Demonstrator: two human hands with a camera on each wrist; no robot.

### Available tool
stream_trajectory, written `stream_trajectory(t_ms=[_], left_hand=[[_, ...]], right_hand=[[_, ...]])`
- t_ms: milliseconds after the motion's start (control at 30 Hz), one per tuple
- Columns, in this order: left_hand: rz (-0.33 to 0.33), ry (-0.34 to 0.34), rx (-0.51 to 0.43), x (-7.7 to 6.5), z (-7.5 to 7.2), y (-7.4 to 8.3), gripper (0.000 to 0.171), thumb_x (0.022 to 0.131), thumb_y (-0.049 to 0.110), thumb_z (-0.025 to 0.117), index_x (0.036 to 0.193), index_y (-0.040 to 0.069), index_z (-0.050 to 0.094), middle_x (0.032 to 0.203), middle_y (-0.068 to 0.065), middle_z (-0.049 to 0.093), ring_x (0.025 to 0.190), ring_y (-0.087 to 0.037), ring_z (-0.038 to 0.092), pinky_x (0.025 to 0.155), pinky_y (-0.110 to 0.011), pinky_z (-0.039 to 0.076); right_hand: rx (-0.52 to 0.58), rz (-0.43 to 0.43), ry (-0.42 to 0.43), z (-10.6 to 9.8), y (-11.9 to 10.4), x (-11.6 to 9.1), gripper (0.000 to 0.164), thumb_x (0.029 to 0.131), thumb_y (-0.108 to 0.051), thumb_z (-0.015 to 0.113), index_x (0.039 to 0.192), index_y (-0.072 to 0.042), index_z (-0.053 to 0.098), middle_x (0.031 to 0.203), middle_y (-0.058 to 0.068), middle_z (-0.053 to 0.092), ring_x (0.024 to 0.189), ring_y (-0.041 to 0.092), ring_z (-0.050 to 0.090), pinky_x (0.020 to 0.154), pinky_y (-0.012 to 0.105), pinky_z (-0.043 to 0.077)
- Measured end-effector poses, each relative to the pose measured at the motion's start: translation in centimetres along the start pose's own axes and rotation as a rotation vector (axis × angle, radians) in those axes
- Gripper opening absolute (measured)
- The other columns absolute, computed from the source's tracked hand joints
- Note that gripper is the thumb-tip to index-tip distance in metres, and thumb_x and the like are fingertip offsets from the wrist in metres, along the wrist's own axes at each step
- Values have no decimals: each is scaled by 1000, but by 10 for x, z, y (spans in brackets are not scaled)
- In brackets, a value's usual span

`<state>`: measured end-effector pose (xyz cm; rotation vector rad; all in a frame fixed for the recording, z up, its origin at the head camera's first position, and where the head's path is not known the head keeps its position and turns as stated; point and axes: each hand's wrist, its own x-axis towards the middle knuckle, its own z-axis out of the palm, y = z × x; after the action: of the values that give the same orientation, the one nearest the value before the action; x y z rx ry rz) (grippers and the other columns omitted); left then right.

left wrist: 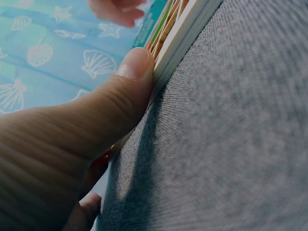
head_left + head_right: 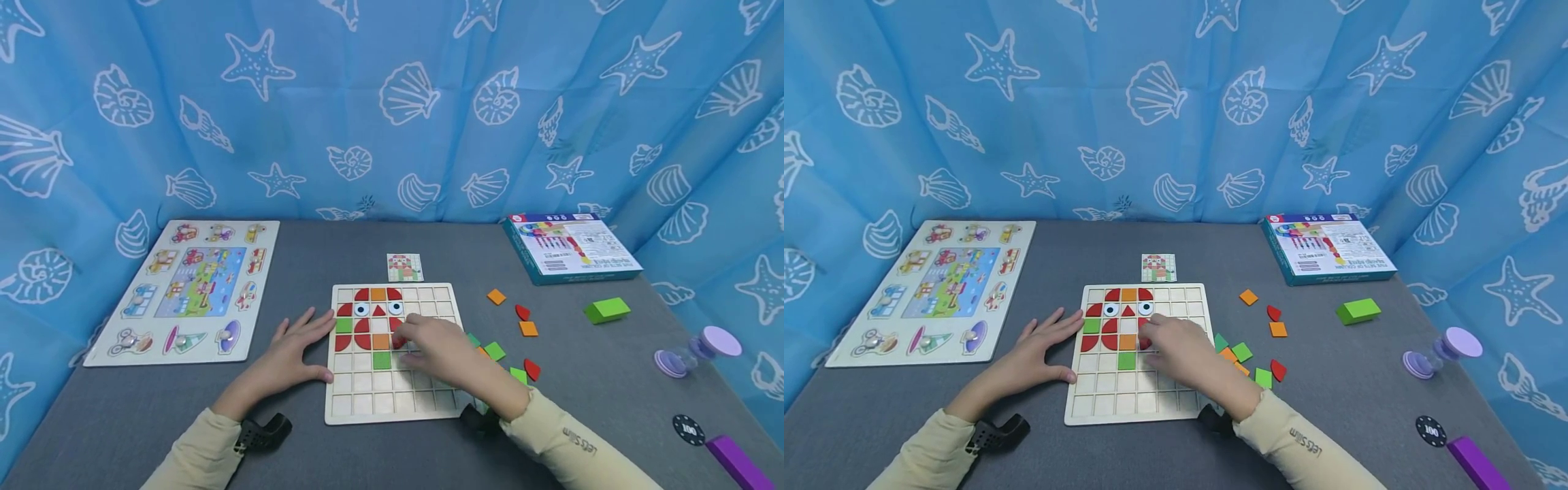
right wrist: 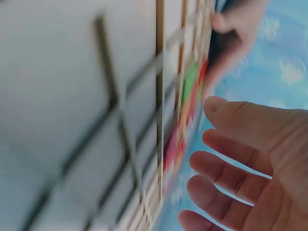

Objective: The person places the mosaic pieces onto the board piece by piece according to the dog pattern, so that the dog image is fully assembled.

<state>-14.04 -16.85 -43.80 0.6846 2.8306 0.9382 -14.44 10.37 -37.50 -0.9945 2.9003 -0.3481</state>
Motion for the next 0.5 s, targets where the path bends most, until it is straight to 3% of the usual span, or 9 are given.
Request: stream_trajectory(t_ms=[233, 500], left_hand=[[3, 5, 0, 1, 0, 0, 94, 60, 52, 72, 139, 17, 33, 145, 2, 26, 136, -29, 10, 101, -58, -2], [4, 5, 5, 0, 1, -1, 95, 60, 55, 70, 139, 17, 33, 145, 2, 26, 135, -30, 10, 101, -59, -1]], right_hand=[[8, 145, 28, -17, 51, -37, 29, 72, -19, 73, 99, -14, 65, 94, -2, 59, 78, 13, 56, 65, 27, 47], [61, 186, 2, -15, 92, -73, 26, 72, -16, 73, 97, -15, 66, 92, -3, 57, 76, 9, 52, 65, 26, 47]])
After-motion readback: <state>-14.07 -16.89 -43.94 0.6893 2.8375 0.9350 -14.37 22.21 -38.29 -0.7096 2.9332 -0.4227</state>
